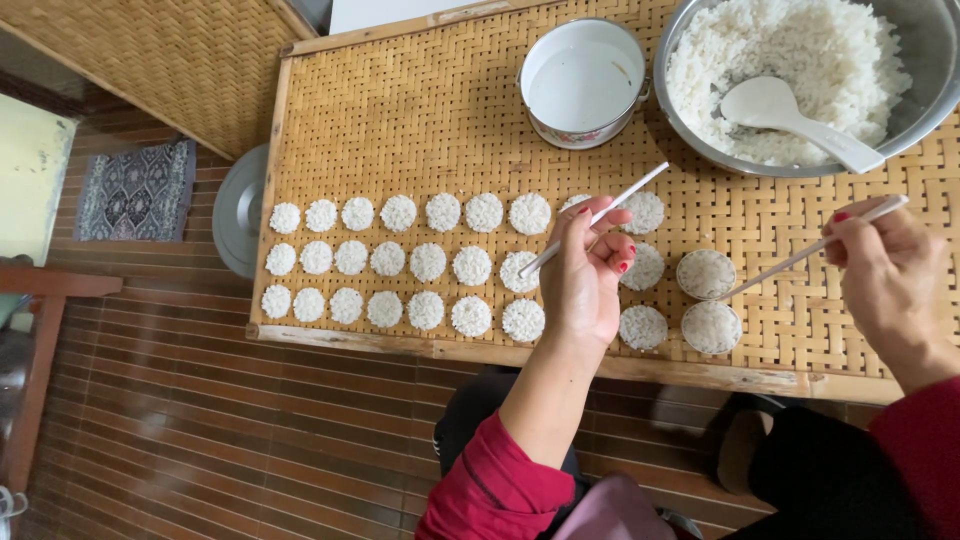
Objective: Shaping and arranging small rice cakes on a bamboo tray using chopsticks and a mold
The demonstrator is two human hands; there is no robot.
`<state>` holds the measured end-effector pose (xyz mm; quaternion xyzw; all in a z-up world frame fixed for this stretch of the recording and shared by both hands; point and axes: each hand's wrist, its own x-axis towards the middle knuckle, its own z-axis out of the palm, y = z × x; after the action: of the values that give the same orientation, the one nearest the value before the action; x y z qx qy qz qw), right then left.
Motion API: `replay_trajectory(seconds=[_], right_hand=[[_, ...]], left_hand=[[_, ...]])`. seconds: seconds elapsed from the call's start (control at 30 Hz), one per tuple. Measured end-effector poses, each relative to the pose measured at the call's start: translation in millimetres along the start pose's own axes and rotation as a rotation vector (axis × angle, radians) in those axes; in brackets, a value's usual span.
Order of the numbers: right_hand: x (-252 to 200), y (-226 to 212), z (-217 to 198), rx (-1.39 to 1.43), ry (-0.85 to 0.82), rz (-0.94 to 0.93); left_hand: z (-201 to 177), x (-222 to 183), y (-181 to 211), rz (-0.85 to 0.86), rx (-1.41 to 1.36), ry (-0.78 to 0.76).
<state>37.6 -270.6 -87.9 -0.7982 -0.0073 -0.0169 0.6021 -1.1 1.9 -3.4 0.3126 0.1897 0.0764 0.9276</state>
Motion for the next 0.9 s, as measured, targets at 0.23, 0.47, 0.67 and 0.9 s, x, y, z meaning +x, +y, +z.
replay_trajectory(seconds=[0.23,0.47,0.67,0.9], right_hand=[[-2.5,-7.6,5.2,-0.102,-0.006,-0.037],[-4.1,-9.9,6.3,-0.171,0.016,-0.074],[-7.0,-15.0,6.5,-0.175,0.004,-0.136],[0.0,-13.6,17.4,-0.12,-0.056,-0.283]], left_hand=[[0.0,0.3,1.4,0.001,0.004,0.002],[1.9,-0.8,3.2,-0.015,-0.003,0.015],[1.3,-0.9,3.7,-0.003,0.001,0.01],[1.9,-1.3,2.6,0.005,-0.002,-0.002]])
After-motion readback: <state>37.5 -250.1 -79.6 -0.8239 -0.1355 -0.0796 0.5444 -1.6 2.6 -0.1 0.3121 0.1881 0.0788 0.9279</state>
